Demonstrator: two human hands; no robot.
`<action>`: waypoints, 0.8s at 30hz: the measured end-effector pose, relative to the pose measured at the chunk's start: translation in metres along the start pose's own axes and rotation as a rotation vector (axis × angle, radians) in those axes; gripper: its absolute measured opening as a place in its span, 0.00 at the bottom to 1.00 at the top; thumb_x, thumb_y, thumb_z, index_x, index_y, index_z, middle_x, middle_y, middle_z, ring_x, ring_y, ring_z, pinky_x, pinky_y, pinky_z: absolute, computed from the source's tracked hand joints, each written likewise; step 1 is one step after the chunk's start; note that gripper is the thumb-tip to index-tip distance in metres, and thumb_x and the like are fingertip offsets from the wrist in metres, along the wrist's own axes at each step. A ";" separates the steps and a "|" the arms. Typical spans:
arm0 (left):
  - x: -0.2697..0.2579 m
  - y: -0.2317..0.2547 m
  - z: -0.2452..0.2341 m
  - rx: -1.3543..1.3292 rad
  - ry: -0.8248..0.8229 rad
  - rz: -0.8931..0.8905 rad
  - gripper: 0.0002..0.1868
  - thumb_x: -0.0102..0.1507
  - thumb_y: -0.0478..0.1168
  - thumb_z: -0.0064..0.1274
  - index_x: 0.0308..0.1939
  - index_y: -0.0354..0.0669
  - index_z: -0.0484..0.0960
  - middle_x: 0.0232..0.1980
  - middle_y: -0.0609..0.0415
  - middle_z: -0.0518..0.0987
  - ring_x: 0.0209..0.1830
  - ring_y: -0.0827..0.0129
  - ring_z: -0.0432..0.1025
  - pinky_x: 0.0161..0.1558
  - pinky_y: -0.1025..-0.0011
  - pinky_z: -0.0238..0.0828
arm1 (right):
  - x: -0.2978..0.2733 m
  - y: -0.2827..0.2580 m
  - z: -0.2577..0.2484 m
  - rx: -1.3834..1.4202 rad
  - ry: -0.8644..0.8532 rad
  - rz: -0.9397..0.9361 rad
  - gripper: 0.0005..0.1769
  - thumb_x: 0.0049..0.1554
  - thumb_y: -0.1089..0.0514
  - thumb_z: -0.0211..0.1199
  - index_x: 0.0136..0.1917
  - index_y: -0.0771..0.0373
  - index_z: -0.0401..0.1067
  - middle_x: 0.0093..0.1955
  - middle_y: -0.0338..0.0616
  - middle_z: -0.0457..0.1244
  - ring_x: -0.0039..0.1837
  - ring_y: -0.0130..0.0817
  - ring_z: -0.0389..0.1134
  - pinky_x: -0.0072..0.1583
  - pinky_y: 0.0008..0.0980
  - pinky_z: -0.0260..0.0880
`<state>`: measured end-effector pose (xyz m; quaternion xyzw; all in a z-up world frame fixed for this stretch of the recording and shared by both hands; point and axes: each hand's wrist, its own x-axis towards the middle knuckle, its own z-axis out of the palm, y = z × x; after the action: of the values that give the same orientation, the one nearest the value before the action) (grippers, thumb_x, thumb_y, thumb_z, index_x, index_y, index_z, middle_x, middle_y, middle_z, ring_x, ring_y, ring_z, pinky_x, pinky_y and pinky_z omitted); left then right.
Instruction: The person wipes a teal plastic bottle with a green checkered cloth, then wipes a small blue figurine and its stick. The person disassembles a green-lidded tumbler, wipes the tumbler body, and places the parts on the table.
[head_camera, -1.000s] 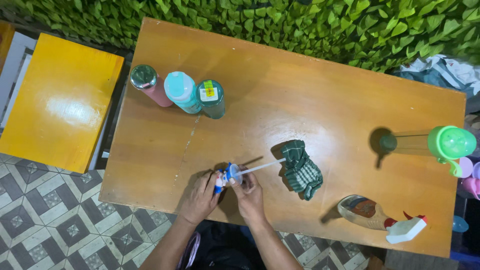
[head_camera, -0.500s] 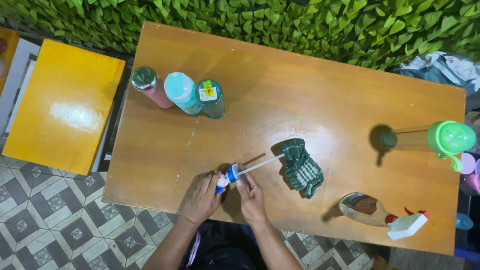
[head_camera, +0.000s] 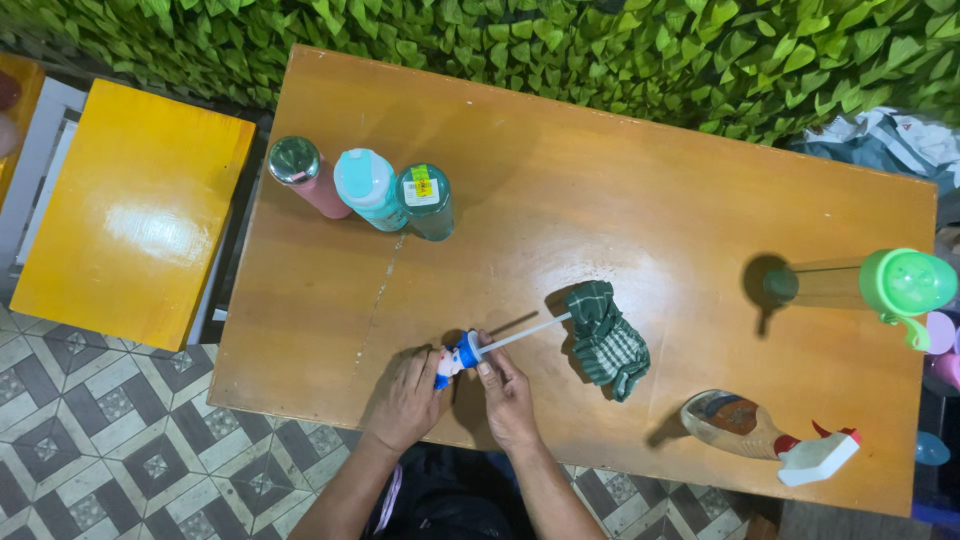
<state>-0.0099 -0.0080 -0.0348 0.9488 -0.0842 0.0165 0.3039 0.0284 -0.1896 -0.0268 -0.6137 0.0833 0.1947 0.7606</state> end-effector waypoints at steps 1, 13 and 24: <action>0.000 0.000 0.000 -0.004 -0.006 -0.007 0.32 0.59 0.37 0.53 0.67 0.32 0.65 0.61 0.35 0.71 0.60 0.42 0.68 0.60 0.55 0.66 | 0.001 0.001 0.000 0.011 -0.003 -0.008 0.31 0.64 0.56 0.58 0.76 0.72 0.60 0.80 0.51 0.55 0.82 0.40 0.53 0.79 0.39 0.47; -0.002 -0.004 0.005 -0.045 -0.031 -0.048 0.34 0.59 0.37 0.53 0.69 0.34 0.64 0.61 0.35 0.71 0.61 0.41 0.68 0.60 0.54 0.66 | 0.003 0.004 -0.004 0.057 -0.029 -0.004 0.32 0.64 0.55 0.58 0.76 0.72 0.60 0.81 0.52 0.54 0.82 0.42 0.51 0.79 0.40 0.46; 0.006 0.000 -0.011 -0.110 0.069 -0.084 0.30 0.63 0.42 0.55 0.67 0.36 0.68 0.59 0.37 0.74 0.60 0.42 0.69 0.60 0.54 0.66 | 0.001 -0.080 -0.081 -1.561 0.541 -0.435 0.30 0.57 0.46 0.61 0.67 0.65 0.68 0.65 0.67 0.58 0.66 0.59 0.58 0.64 0.55 0.56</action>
<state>-0.0035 -0.0027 -0.0251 0.9323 -0.0343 0.0317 0.3587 0.0708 -0.2810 0.0262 -0.9896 -0.0155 -0.1073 0.0941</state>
